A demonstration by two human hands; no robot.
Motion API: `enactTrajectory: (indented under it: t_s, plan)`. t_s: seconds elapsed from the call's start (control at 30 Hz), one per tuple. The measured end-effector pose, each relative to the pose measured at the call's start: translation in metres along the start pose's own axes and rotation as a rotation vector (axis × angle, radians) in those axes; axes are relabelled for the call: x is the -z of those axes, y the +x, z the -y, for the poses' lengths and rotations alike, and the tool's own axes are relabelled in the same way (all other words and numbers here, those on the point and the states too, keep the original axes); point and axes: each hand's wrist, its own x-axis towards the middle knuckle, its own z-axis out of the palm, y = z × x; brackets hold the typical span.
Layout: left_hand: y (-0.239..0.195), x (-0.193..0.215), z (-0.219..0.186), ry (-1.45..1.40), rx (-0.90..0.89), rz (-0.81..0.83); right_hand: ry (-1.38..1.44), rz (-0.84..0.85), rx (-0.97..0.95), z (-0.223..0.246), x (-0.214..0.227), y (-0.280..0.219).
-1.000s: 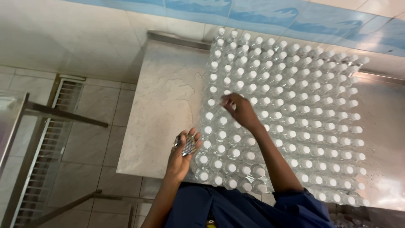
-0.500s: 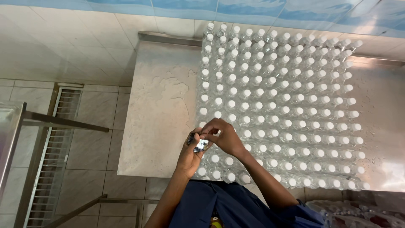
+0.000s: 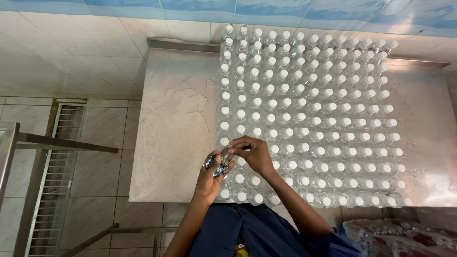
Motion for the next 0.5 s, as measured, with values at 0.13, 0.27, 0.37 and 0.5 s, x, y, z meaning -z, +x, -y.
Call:
enactTrajectory:
  t_s: [0.13, 0.27, 0.37, 0.5]
  plan:
    - [-0.001, -0.011, -0.007, -0.009, -0.025, -0.013, 0.005, -0.04, 0.088, -0.005, 0.001, 0.015]
    - [0.001, -0.006, -0.016, -0.009, -0.044, 0.018, -0.194, -0.196, 0.282, -0.02, 0.012, 0.053]
    - [0.003, 0.002, -0.021, 0.005, -0.057, 0.006, -0.28, -0.281, 0.361, -0.03, 0.02, 0.09]
    - [0.0, 0.003, -0.032, 0.001, -0.072, 0.005, -0.408, -0.26, 0.386, -0.055, 0.03, 0.131]
